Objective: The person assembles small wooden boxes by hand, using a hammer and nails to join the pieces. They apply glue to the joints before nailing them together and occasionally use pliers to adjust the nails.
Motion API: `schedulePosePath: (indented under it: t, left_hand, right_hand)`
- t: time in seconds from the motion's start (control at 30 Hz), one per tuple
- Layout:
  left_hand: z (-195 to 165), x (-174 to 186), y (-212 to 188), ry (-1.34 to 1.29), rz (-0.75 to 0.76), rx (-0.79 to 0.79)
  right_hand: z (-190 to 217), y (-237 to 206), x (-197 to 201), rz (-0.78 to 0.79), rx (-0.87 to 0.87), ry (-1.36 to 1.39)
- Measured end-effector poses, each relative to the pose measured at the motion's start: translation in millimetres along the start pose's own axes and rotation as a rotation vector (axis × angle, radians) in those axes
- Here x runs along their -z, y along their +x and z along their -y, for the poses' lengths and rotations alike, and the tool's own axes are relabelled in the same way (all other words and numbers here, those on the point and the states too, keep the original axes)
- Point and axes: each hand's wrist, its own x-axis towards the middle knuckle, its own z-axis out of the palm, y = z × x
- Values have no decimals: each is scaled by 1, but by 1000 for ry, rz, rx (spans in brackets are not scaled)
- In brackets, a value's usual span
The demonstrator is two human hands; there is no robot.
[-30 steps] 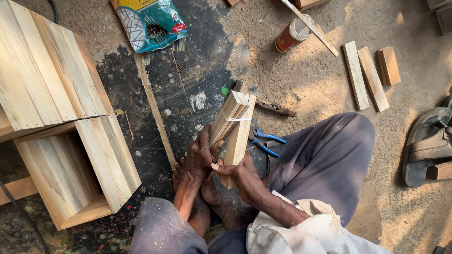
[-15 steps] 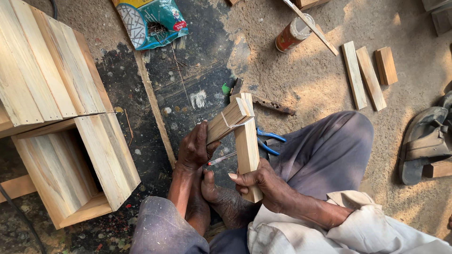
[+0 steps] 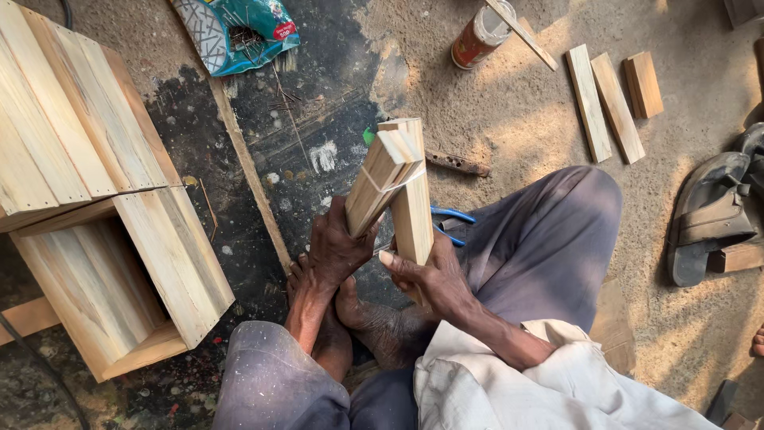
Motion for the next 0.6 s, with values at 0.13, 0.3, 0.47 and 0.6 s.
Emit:
schedulePosePath:
  t: [0.13, 0.3, 0.47, 0.6]
  left_hand:
    - [-20, 12, 5, 68, -18, -100]
    - [-37, 23, 1, 56, 51, -5]
    - [-34, 29, -5, 163, 165, 200]
    - [-30, 23, -13, -20, 83, 404]
  right_hand:
    - [-8, 27, 10, 70, 218, 177]
    - [-42, 39, 0, 203, 352, 368]
    - [-90, 77, -1, 388, 286, 556]
    - [-102, 102, -8, 366, 233, 500]
